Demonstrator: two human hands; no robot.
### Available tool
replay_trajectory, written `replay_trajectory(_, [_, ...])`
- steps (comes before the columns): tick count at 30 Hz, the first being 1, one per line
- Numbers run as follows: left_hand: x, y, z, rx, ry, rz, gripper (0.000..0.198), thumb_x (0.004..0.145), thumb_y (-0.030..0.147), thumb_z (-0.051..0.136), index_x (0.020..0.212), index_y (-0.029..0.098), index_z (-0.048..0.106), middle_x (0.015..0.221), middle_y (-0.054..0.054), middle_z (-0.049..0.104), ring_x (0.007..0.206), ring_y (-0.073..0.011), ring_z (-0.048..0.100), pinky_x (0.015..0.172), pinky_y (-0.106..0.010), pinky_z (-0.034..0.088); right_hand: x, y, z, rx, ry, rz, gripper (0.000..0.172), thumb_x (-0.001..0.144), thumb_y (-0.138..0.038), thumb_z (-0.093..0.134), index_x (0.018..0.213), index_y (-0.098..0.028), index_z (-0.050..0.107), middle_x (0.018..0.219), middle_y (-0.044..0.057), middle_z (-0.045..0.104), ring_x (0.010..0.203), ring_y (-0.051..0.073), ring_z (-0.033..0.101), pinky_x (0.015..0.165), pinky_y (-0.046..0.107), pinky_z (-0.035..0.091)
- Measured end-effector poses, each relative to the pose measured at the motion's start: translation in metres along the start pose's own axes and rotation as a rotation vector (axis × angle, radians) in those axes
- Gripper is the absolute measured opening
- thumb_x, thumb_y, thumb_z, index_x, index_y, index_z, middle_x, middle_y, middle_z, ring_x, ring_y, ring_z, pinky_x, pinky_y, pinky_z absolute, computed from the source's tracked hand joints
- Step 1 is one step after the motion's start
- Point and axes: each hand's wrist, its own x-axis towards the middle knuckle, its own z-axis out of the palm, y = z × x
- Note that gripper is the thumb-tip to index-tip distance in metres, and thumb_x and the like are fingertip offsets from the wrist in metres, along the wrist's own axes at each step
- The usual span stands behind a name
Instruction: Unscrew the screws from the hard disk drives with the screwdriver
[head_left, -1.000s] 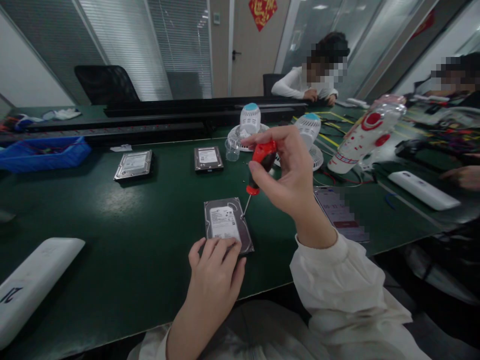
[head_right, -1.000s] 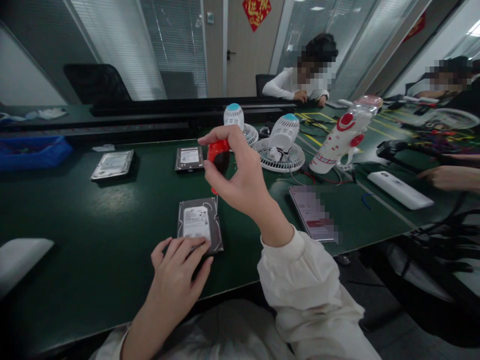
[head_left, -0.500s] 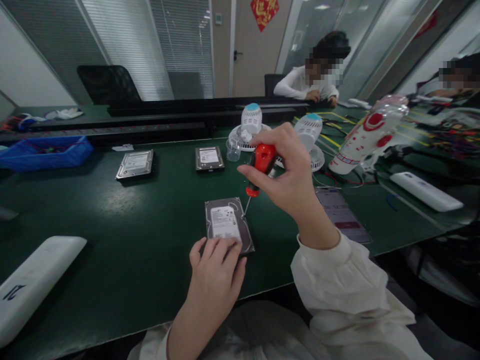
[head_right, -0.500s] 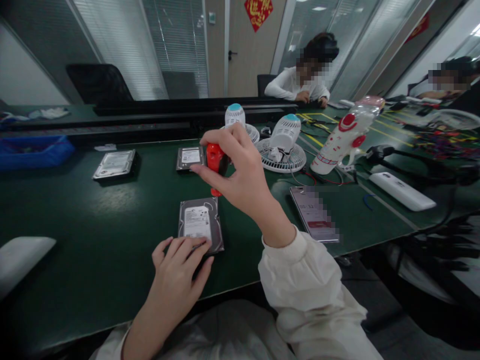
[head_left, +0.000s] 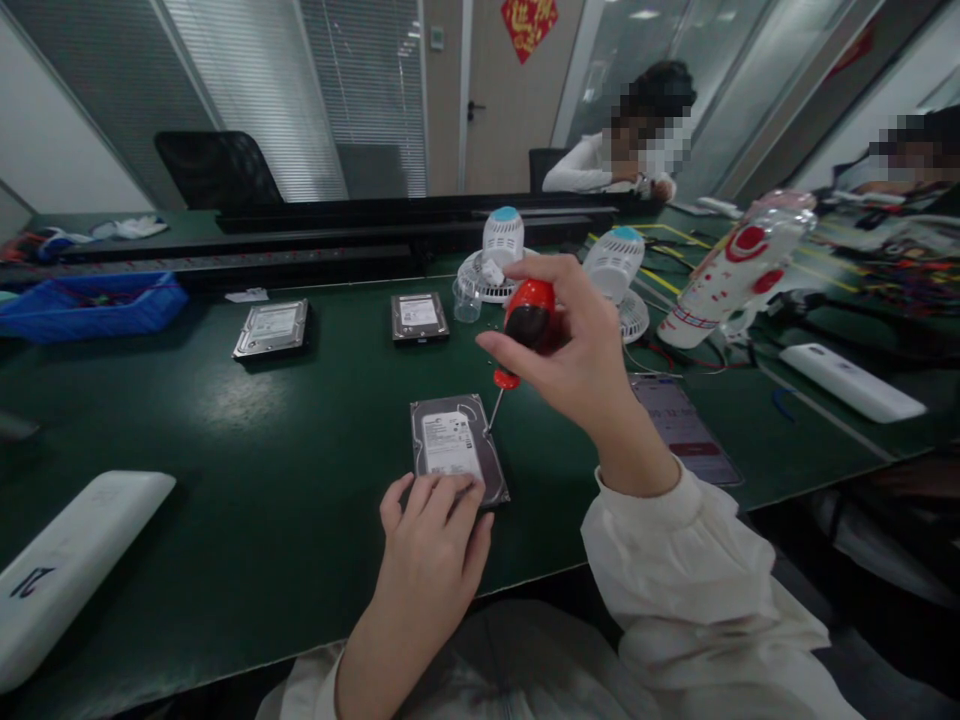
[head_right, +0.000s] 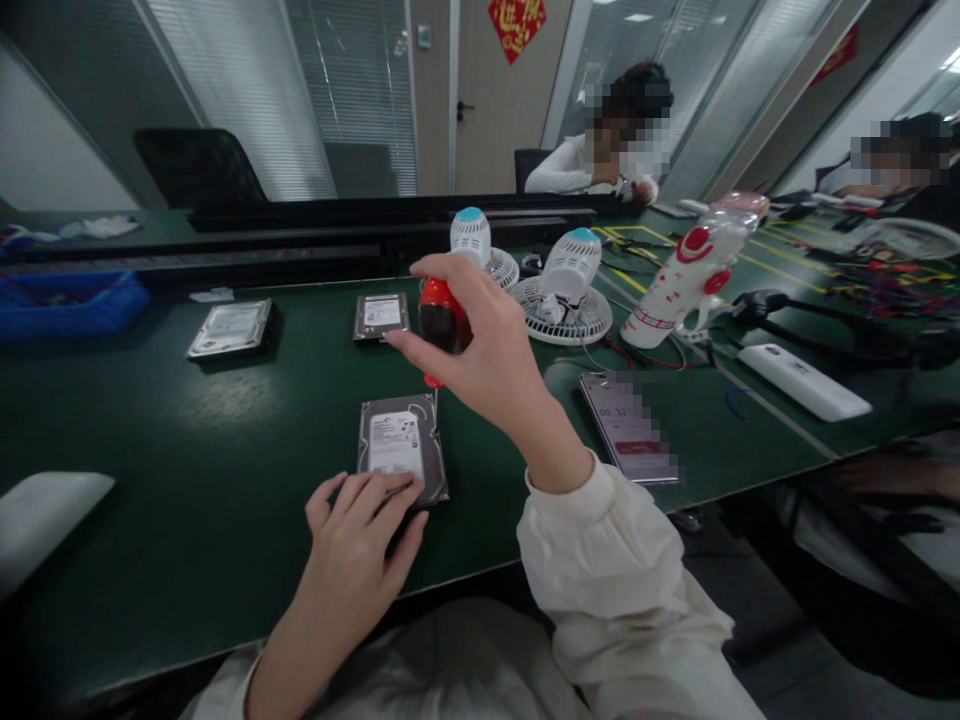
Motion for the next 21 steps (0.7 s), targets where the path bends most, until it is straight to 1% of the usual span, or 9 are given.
replay_trajectory(2, [0.0, 0.0, 0.0, -0.001, 0.001, 0.001, 0.018, 0.104, 0.014, 0.063, 0.113, 0.019, 0.078, 0.113, -0.006, 0.083, 0.104, -0.0278, 0.073, 0.109, -0.049, 0.036, -0.002, 0.003, 0.003, 0.001, 0.003, 0.042, 0.038, 0.096, -0.027, 0.078, 0.13, -0.025, 0.062, 0.121, 0.005, 0.074, 0.095, 0.02, 0.074, 0.09, 0.04, 0.064])
replay_trajectory(4, [0.0, 0.0, -0.001, 0.002, 0.0, 0.001, 0.018, 0.104, 0.014, 0.063, 0.112, 0.019, 0.078, 0.113, -0.006, 0.083, 0.103, -0.0278, 0.073, 0.108, -0.049, 0.037, -0.003, 0.007, 0.004, -0.003, 0.025, 0.069, 0.035, 0.098, -0.025, 0.073, 0.131, -0.026, 0.06, 0.116, 0.003, 0.072, 0.09, 0.019, 0.072, 0.086, 0.04, 0.063])
replay_trajectory(9, [0.0, 0.0, -0.001, -0.001, -0.002, 0.002, 0.018, 0.103, 0.013, 0.064, 0.113, 0.02, 0.078, 0.112, -0.005, 0.083, 0.103, -0.0279, 0.074, 0.109, -0.049, 0.036, 0.001, 0.014, 0.001, -0.055, 0.189, -0.015, 0.029, 0.097, -0.026, 0.072, 0.123, -0.028, 0.06, 0.109, 0.001, 0.068, 0.085, 0.018, 0.067, 0.082, 0.039, 0.06])
replay_trajectory(14, [0.0, -0.001, 0.0, -0.006, 0.002, -0.003, 0.018, 0.102, 0.013, 0.065, 0.113, 0.02, 0.078, 0.112, -0.006, 0.084, 0.105, -0.0284, 0.074, 0.109, -0.049, 0.038, 0.003, 0.011, -0.016, -0.064, 0.309, -0.049, 0.027, 0.098, -0.027, 0.074, 0.122, -0.029, 0.06, 0.116, 0.002, 0.067, 0.09, 0.018, 0.072, 0.084, 0.04, 0.062])
replay_trajectory(16, [-0.001, -0.001, 0.0, 0.0, -0.001, -0.003, 0.019, 0.103, 0.014, 0.064, 0.113, 0.02, 0.079, 0.113, -0.007, 0.084, 0.106, -0.0286, 0.074, 0.109, -0.049, 0.038, -0.006, 0.007, -0.025, -0.101, 0.357, -0.064, 0.03, 0.095, -0.024, 0.077, 0.119, -0.029, 0.06, 0.113, 0.002, 0.066, 0.091, 0.019, 0.075, 0.085, 0.04, 0.062])
replay_trajectory(18, [-0.001, -0.001, 0.001, 0.003, -0.004, -0.006, 0.019, 0.104, 0.015, 0.064, 0.114, 0.021, 0.079, 0.114, -0.007, 0.084, 0.106, -0.0287, 0.074, 0.109, -0.05, 0.039, -0.022, 0.002, -0.033, -0.223, 0.382, -0.093, 0.035, 0.089, -0.021, 0.084, 0.114, -0.028, 0.06, 0.109, 0.001, 0.067, 0.094, 0.02, 0.076, 0.086, 0.041, 0.062])
replay_trajectory(20, [-0.001, -0.001, 0.001, 0.002, -0.005, -0.009, 0.019, 0.104, 0.015, 0.064, 0.113, 0.021, 0.079, 0.114, -0.006, 0.084, 0.106, -0.0287, 0.074, 0.109, -0.05, 0.039, -0.047, -0.003, -0.037, -0.34, 0.317, -0.052, 0.039, 0.087, -0.018, 0.085, 0.113, -0.028, 0.057, 0.105, 0.001, 0.07, 0.096, 0.021, 0.077, 0.088, 0.04, 0.063])
replay_trajectory(21, [-0.001, -0.001, 0.001, 0.0, -0.003, -0.009, 0.018, 0.104, 0.015, 0.064, 0.113, 0.021, 0.079, 0.114, -0.006, 0.084, 0.106, -0.0286, 0.074, 0.109, -0.05, 0.039, -0.061, -0.006, -0.038, -0.369, 0.297, -0.028, 0.039, 0.088, -0.018, 0.084, 0.11, -0.028, 0.055, 0.103, 0.001, 0.072, 0.096, 0.022, 0.078, 0.086, 0.04, 0.064])
